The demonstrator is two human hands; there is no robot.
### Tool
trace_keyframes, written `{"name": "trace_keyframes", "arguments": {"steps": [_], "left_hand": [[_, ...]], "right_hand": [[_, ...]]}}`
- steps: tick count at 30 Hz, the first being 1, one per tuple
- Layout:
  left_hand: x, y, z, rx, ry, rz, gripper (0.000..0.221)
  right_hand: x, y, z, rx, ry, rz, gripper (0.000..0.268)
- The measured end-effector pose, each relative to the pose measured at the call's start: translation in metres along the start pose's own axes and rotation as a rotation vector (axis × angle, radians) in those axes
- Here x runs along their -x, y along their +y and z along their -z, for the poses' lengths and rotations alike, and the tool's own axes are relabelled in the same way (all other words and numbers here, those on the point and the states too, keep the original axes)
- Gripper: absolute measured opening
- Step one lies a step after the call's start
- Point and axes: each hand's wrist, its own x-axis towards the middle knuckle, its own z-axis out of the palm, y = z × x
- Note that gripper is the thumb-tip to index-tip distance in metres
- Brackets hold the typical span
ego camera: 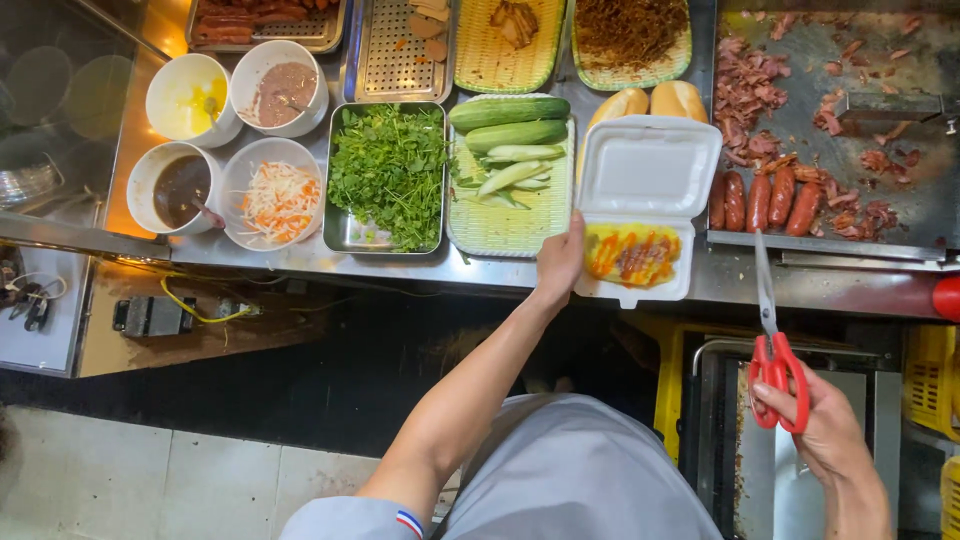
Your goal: Preparing a meal in a foam takeout container with yellow rice and various toppings.
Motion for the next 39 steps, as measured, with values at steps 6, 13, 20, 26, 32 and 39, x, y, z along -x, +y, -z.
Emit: {"name": "trace_keyframes", "arguments": {"steps": [6,13,20,26,32,39], "left_hand": [[-0.014,0.043,0.094,-0.377,0.240,-0.539,0.031],[-0.069,0.051,0.136,-0.718,0.488,-0.851,0.030],[-0.057,0.039,0.146,-0.760,0.180,-0.710,0.011],[-0.051,0.036,0.157,-0.671,0.010,-0.614,0.021],[-0.059,0.054,0.162,-0.756,-0.109,-0.610,0.028],[-0.099,0.036,0.148,-0.846,0.179,-0.819,0.021]], "right_hand": [[0.001,0.009,-0.034,-0.005,0.021,0.130,0.061],[0.009,-0.021,-0.073,0.099,0.015,0.103,0.068],[0.001,-0.025,-0.088,0.090,-0.039,0.158,0.072],[-0.007,-0.034,-0.101,0.119,-0.080,0.135,0.074],[-0.009,-0.039,-0.107,0.186,-0.120,0.148,0.072],[-0.017,-0.029,-0.102,0.214,-0.115,0.176,0.075]]}}
